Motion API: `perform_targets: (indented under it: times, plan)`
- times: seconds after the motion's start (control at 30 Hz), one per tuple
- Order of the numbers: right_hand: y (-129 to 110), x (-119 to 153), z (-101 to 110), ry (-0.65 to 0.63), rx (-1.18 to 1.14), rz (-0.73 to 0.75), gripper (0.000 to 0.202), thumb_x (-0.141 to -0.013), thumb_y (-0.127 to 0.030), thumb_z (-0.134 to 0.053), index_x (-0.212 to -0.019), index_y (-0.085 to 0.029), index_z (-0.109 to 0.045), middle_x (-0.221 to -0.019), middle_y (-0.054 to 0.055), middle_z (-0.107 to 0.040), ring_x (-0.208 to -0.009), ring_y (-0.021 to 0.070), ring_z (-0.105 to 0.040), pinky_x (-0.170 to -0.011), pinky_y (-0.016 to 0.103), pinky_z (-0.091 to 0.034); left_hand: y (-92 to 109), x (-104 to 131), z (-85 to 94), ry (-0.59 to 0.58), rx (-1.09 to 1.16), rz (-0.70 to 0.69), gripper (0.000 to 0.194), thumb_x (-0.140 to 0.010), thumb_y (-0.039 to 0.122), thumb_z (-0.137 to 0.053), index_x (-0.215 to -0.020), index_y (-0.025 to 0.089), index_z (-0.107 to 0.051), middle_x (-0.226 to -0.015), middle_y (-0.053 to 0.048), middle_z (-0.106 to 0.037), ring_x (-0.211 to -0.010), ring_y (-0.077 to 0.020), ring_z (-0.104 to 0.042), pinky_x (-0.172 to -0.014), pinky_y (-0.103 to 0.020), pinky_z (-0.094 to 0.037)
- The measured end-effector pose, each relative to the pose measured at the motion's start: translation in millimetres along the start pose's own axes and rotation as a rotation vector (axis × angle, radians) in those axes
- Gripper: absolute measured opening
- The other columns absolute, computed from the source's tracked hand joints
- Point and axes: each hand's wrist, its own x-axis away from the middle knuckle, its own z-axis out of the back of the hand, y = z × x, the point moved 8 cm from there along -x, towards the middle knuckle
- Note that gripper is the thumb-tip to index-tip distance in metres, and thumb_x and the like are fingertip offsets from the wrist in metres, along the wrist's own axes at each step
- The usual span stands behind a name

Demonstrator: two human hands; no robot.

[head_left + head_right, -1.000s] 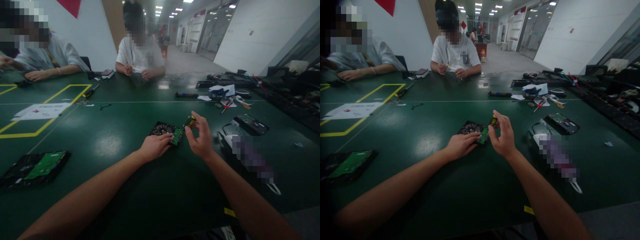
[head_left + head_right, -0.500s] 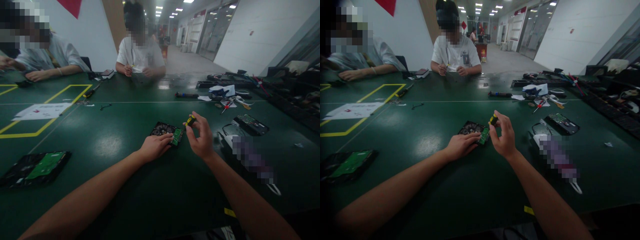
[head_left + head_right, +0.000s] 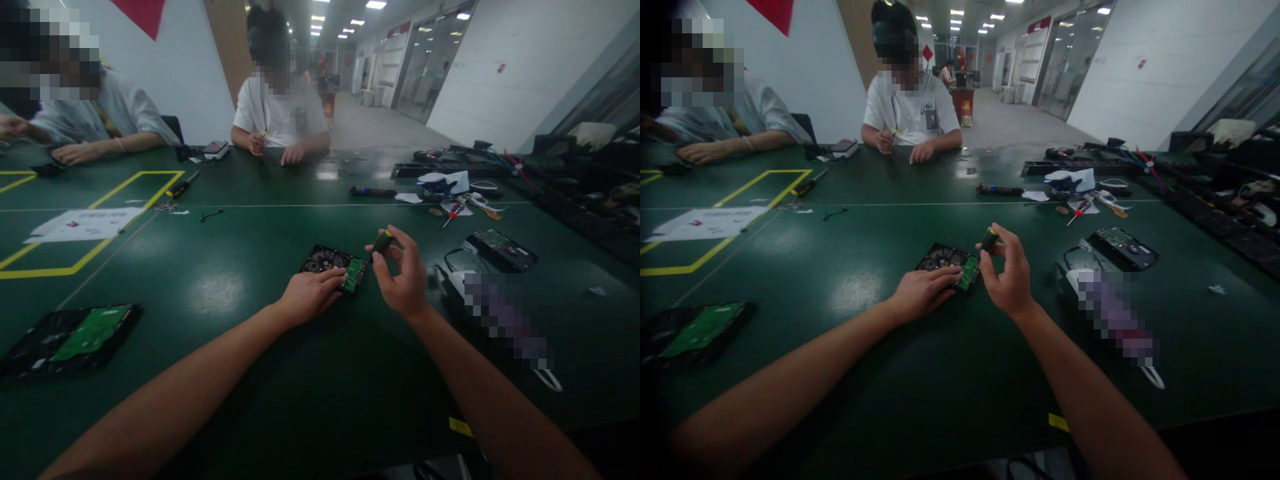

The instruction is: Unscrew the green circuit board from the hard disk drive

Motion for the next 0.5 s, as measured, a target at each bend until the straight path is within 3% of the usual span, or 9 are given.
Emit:
perform_targets:
  times: [0.2,0.5]
  plan:
    - [-1.5,-0.2,4.2,0.040,0.095,0.031,0.066,-0.092,-0.023,-0.073,-0.152,-0.036,-0.047,-0.135,0.009,-0.062,-0.094,0.0232,-0.072,-0.080,0.045,-0.070,-1.4,0.3,-2.5,-0.017,-0.002,0.007,0.037,-0.107,0.039,-0.052,-0.139,0.022,-0.063,-0.151,-0.007,-0.063,-0.111,-0.0243,-0.075,-0.087,-0.038,-0.063]
    - [1.1,0.3,-1.4,-0.039,-0.006,-0.013,0.067,-0.095,-0.019,-0.064,-0.156,-0.034,-0.040,-0.146,0.010,-0.059,-0.106,0.0246,-0.074,-0.095,0.048,-0.067,-0.1,-0.1,0.0,-0.014,-0.005,0.007,0.037,-0.108,0.039,-0.051,-0.139,0.023,-0.063,-0.151,-0.006,-0.063,-0.113,-0.0245,-0.075,-0.088,-0.038,-0.063]
